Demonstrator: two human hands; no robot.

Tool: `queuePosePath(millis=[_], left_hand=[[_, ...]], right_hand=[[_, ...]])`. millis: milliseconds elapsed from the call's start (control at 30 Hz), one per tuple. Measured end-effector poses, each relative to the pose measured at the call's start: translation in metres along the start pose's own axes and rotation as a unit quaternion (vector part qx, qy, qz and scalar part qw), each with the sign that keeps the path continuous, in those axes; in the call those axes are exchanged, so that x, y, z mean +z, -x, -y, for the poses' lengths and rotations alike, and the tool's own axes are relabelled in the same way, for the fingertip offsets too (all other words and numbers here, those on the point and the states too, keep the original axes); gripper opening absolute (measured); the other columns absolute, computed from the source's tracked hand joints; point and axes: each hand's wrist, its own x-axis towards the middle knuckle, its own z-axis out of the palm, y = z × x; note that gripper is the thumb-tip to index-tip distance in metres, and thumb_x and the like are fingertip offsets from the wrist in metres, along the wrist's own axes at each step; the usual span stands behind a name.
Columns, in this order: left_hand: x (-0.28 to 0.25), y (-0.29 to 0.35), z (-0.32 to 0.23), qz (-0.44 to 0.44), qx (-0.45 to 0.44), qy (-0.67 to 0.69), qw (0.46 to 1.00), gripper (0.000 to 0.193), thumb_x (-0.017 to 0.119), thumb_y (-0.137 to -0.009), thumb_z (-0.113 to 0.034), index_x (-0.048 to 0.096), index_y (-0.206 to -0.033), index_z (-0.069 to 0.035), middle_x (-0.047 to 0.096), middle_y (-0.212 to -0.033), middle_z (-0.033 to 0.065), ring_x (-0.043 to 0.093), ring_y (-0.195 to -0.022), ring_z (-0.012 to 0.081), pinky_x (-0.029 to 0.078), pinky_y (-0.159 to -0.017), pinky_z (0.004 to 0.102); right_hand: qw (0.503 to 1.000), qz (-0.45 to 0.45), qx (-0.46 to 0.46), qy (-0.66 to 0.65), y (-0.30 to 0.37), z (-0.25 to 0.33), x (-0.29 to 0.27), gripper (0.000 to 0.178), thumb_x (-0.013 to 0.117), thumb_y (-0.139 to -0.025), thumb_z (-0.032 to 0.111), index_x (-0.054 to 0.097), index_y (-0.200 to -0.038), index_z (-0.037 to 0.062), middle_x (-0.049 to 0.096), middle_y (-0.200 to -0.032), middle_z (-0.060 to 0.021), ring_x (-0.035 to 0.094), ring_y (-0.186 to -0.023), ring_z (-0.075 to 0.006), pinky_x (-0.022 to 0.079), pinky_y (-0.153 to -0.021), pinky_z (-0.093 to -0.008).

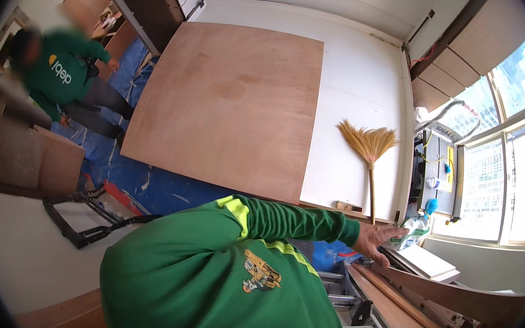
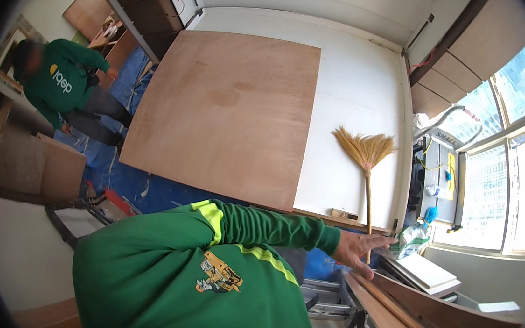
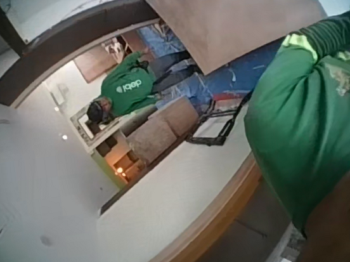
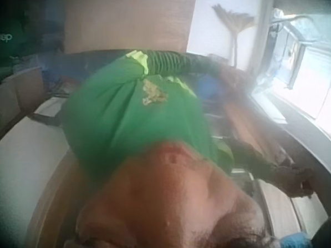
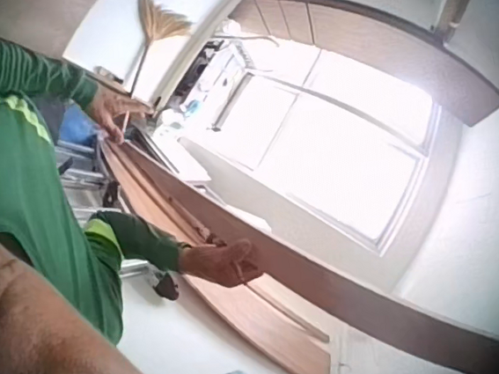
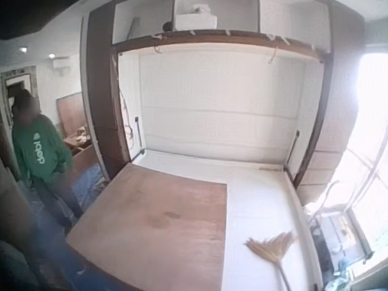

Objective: The person positions a large plywood panel against a wall-mounted cabinet frame, marks alignment lines with a pencil, and uses a hammer to tap the panel into place. They then retrieve a broom and a wooden trim piece, placing the trim along the panel edge before moving to another cabinet section.

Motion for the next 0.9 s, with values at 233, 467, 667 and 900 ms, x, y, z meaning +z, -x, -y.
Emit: queuePosePath(millis=[233, 467, 667, 900], left_hand=[[0.018, 0.009, -0.014, -0.289, 0.039, 0.152, 0.944, 0.089, 0.075, -0.092, -0.043, 0.024, -0.156, -0.007, 0.054, -0.140, 0.0197, 0.051, -0.132, 0.0308, 0.038, -0.114, 0.0425], [-0.073, 0.047, 0.079, -0.560, 0.092, 0.210, 0.796, 0.042, 0.060, -0.104, -0.038, 0.055, -0.132, -0.007, 0.064, -0.117, 0.0001, 0.060, -0.106, 0.0099, 0.051, -0.092, 0.0300], [-0.142, 0.152, 0.072, -0.754, 0.077, 0.238, 0.608, 0.050, 0.061, -0.099, -0.052, 0.053, -0.116, -0.006, 0.061, -0.092, 0.0035, 0.066, -0.079, 0.0160, 0.059, -0.066, 0.0306], [-0.188, 0.318, 0.144, -0.844, 0.088, 0.336, 0.408, 0.052, 0.062, -0.096, -0.058, 0.056, -0.116, -0.011, 0.061, -0.096, 0.0092, 0.067, -0.083, 0.0280, 0.059, -0.075, 0.0428]], right_hand=[[0.742, 0.181, -0.057, -0.643, -0.068, 0.342, -0.033, 0.040, 0.063, -0.100, 0.013, 0.057, -0.137, -0.0026, 0.070, -0.106, -0.0106, 0.064, -0.085, -0.0127, 0.053, -0.074, -0.0288], [0.623, 0.328, -0.235, -0.670, -0.038, 0.490, 0.062, 0.054, 0.073, -0.092, 0.019, 0.054, -0.138, -0.0003, 0.068, -0.115, -0.0250, 0.069, -0.103, -0.0392, 0.055, -0.086, -0.0439], [0.609, 0.436, -0.297, -0.592, 0.100, 0.418, 0.201, 0.074, 0.086, -0.078, 0.034, 0.055, -0.137, -0.0008, 0.067, -0.121, -0.0234, 0.066, -0.112, -0.0382, 0.053, -0.092, -0.0460], [0.544, 0.568, -0.356, -0.505, 0.181, 0.311, 0.206, 0.066, 0.087, -0.075, 0.041, 0.064, -0.125, 0.0031, 0.073, -0.105, -0.0188, 0.070, -0.098, -0.0380, 0.056, -0.085, -0.0450]])
